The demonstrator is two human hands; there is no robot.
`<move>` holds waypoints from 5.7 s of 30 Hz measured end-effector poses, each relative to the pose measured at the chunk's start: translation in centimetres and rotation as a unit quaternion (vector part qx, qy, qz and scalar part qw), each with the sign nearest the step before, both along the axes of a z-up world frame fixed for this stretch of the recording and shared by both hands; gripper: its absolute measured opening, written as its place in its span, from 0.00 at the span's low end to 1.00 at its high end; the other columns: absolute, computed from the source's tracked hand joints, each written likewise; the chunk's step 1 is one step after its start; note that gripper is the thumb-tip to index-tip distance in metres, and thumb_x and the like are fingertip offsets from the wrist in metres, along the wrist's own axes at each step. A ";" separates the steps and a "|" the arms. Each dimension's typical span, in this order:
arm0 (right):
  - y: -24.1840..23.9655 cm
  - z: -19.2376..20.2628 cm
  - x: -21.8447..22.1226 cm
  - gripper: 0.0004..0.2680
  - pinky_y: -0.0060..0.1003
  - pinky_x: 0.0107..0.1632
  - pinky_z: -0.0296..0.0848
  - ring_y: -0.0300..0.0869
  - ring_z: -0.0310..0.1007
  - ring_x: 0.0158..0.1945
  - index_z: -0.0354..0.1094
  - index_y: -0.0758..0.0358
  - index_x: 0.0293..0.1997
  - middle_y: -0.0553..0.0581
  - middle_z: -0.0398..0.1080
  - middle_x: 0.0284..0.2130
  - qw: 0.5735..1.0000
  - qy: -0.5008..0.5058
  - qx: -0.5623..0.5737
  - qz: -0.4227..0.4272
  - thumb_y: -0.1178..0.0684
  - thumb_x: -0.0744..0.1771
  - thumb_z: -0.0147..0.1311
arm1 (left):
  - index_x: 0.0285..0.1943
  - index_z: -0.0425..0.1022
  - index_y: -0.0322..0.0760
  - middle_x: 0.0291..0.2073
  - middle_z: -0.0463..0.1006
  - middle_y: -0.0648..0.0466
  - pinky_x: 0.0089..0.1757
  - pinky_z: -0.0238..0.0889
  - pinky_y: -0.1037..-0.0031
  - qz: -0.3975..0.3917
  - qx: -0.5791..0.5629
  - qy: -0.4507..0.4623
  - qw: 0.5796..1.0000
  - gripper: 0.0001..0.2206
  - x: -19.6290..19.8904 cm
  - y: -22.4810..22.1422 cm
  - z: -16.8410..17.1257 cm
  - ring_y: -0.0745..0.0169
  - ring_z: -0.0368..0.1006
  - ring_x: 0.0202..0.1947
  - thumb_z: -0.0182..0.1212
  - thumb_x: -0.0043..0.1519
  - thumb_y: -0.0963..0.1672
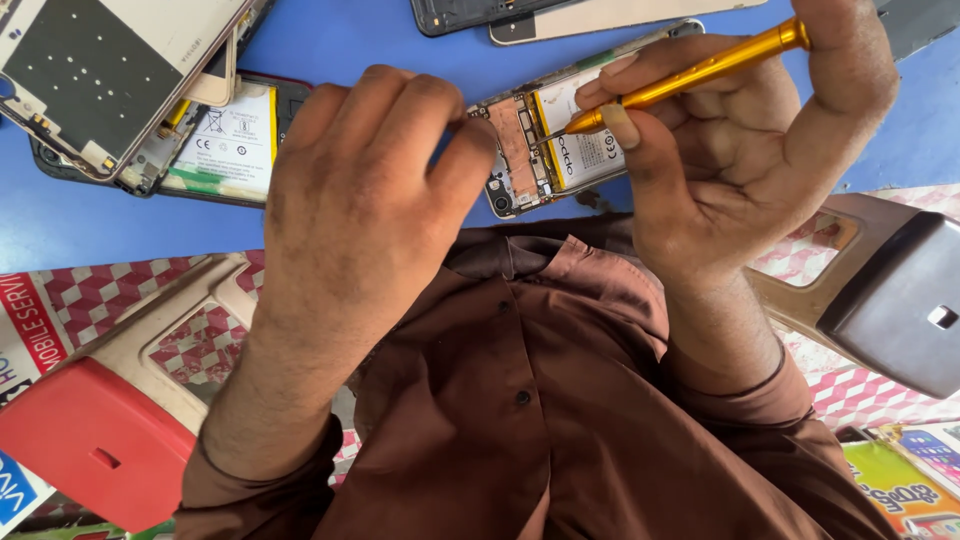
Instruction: The person inspects a gold-colored smartphone, then uses a screwdriver to remove screws from the internal frame of an open Oppo smartphone. The person continues to unscrew multiple fasteners around the battery and motherboard area.
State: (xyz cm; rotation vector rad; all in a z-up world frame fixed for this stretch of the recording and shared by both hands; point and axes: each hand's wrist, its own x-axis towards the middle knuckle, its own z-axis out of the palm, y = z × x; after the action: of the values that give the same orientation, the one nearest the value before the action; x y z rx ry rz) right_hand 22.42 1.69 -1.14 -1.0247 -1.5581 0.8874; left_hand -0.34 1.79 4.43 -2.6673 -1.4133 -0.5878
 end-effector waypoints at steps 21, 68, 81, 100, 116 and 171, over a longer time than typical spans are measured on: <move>1.3 2.3 -1.0 0.27 0.27 0.42 0.88 0.45 0.84 0.46 0.32 0.76 0.63 0.69 0.73 0.45 0.985 0.041 -0.145 -0.079 0.68 0.68 0.58 | 0.31 0.79 0.42 0.34 0.75 0.63 0.40 0.63 0.77 -0.107 0.073 0.156 0.979 0.10 -0.3 2.8 0.5 0.69 0.68 0.41 0.67 0.67 0.45; 1.9 3.9 -2.7 0.27 0.27 0.49 0.88 0.43 0.81 0.49 0.32 0.71 0.67 0.66 0.71 0.47 0.953 0.136 -0.261 -0.075 0.69 0.68 0.55 | 0.37 0.69 0.31 0.41 0.70 0.49 0.34 0.66 0.75 0.178 -0.014 0.050 0.983 0.07 4.0 -1.3 -1.6 0.62 0.68 0.40 0.64 0.64 0.36; 1.8 2.7 -2.7 0.25 0.32 0.49 0.91 0.46 0.83 0.48 0.31 0.75 0.62 0.69 0.70 0.46 0.976 0.096 -0.178 -0.081 0.69 0.67 0.54 | 0.47 0.75 0.32 0.43 0.70 0.54 0.40 0.64 0.71 0.052 -0.034 -0.052 0.997 0.06 -0.2 -1.5 -1.1 0.62 0.69 0.42 0.67 0.64 0.38; 1.6 4.0 -2.9 0.26 0.27 0.49 0.88 0.42 0.79 0.50 0.32 0.71 0.64 0.64 0.68 0.47 0.962 0.135 -0.222 -0.081 0.70 0.68 0.55 | 0.27 0.75 0.36 0.35 0.75 0.55 0.38 0.69 0.74 -0.034 -0.004 0.107 0.994 0.07 0.7 2.4 1.2 0.63 0.72 0.37 0.68 0.57 0.40; 0.7 1.4 -1.1 0.26 0.34 0.56 0.86 0.45 0.76 0.55 0.32 0.64 0.71 0.67 0.66 0.52 0.997 0.023 -0.063 0.035 0.73 0.74 0.54 | 0.29 0.72 0.37 0.30 0.69 0.55 0.36 0.71 0.77 -0.003 -0.013 0.206 0.979 0.07 2.2 2.5 1.6 0.67 0.70 0.36 0.65 0.59 0.40; -2.1 -7.2 15.2 0.08 0.39 0.40 0.79 0.52 0.79 0.40 0.70 0.81 0.52 0.72 0.75 0.41 0.933 0.165 0.061 -0.314 0.60 0.77 0.54 | 0.53 0.75 0.36 0.46 0.73 0.56 0.53 0.55 0.66 -0.095 -0.087 -0.087 0.988 0.10 10.4 2.7 0.4 0.58 0.71 0.49 0.70 0.66 0.38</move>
State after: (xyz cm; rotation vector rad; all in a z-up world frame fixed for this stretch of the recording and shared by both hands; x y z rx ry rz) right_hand 37.62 -0.41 -8.29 -1.1232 -0.9005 0.4717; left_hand 10.08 4.45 4.83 -2.9775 -1.3140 -0.7647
